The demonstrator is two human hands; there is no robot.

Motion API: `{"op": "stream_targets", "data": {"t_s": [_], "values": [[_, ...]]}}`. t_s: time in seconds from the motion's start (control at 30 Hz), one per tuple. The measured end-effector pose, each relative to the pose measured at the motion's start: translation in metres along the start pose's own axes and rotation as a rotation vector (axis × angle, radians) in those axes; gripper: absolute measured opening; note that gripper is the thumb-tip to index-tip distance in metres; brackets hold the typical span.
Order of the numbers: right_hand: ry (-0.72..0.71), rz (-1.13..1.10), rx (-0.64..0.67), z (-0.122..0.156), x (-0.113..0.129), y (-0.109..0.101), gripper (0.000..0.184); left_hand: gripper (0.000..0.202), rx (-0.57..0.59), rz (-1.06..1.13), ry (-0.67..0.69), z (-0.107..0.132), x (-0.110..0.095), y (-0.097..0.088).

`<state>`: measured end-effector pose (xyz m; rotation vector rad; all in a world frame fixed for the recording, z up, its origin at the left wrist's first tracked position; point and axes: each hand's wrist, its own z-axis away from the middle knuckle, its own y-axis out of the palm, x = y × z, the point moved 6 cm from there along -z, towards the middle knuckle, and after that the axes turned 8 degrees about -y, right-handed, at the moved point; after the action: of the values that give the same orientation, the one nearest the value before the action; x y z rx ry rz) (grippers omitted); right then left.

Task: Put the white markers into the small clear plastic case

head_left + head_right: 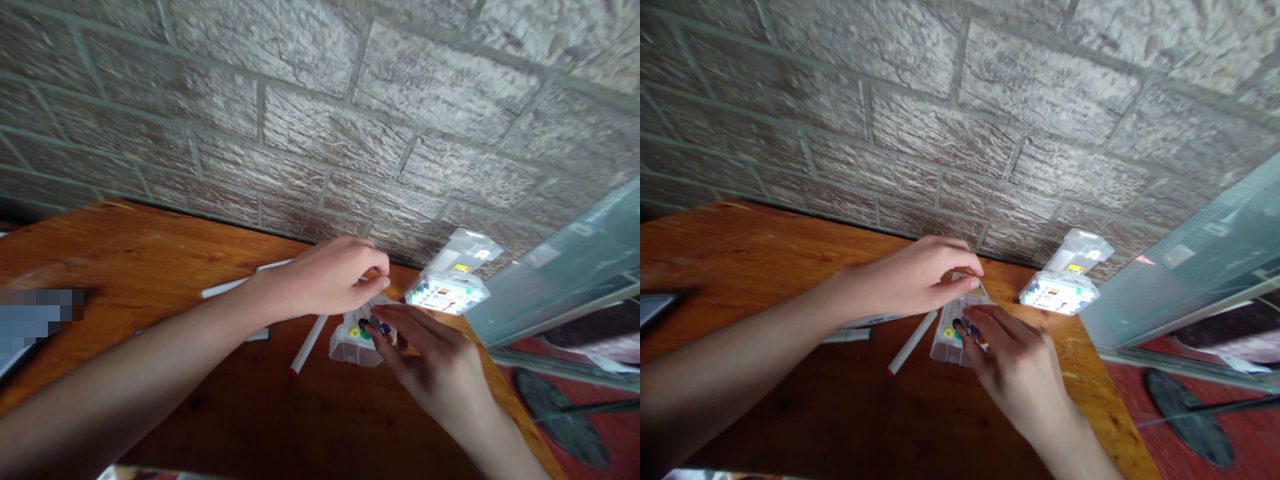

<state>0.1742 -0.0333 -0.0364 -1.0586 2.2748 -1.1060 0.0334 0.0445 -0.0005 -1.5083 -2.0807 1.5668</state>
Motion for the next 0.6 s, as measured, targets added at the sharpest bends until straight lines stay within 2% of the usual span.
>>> {"op": "stream_targets", "data": {"t_s": [0.6], "values": [[-0.002,0.006,-0.031,-0.0017,0.0019,-0.0013,0.013,0.019,-0.004,0.003,0.000,0.0008,-0.0008,-0.0010]]}}
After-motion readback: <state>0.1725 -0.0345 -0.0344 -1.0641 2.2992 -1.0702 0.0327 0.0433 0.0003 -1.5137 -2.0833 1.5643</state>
